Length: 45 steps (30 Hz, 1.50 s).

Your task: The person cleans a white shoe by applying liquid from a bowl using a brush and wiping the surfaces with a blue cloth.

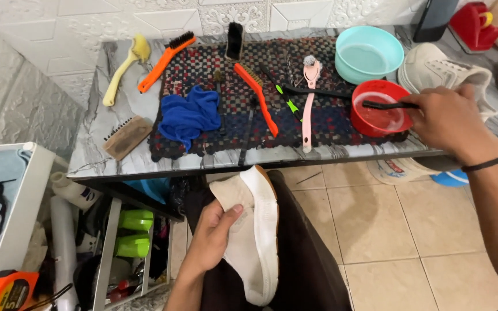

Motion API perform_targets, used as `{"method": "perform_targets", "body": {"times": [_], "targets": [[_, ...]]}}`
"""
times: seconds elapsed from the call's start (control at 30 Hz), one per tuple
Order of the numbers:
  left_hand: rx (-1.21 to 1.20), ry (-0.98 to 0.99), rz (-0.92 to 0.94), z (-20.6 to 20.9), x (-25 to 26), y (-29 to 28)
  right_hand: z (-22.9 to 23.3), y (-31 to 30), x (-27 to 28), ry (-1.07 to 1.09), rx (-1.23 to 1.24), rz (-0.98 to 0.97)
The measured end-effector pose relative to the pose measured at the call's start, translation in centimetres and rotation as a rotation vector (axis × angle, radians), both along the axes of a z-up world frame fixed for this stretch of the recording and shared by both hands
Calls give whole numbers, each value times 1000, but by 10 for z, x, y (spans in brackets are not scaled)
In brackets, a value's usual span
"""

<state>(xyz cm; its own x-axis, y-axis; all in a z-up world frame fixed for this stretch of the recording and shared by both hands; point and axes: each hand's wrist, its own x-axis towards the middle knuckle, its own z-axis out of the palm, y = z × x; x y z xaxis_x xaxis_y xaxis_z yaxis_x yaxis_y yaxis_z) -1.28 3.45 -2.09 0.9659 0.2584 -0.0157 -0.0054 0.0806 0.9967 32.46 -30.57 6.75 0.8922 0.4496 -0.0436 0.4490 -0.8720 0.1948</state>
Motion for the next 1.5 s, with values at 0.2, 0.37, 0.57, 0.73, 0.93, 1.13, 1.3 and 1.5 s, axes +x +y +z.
{"method": "perform_targets", "body": {"times": [0.2, 0.37, 0.57, 0.73, 0.93, 1.13, 1.3, 1.5], "targets": [[45, 18, -5, 9, 8, -1, -14, -32, -15, -266, 89, 118], [95, 11, 10, 16, 11, -6, -6, -24, -38, -391, 169, 241], [265, -5, -123, 32, 10, -15, 16, 26, -62, -158, 476, 345], [320, -13, -174, 41, 12, -26, 33, 81, -80, -108, 557, 656], [322, -22, -236, 48, 14, -34, 45, 131, -99, -36, 711, 1163], [372, -42, -213, 44, 18, -39, 29, 130, -60, -100, 668, 972], [363, -31, -198, 39, 17, -37, 23, 134, -92, -80, 742, 1145], [405, -24, -181, 46, 23, -37, 28, 129, -89, -336, 691, 1122]]}}
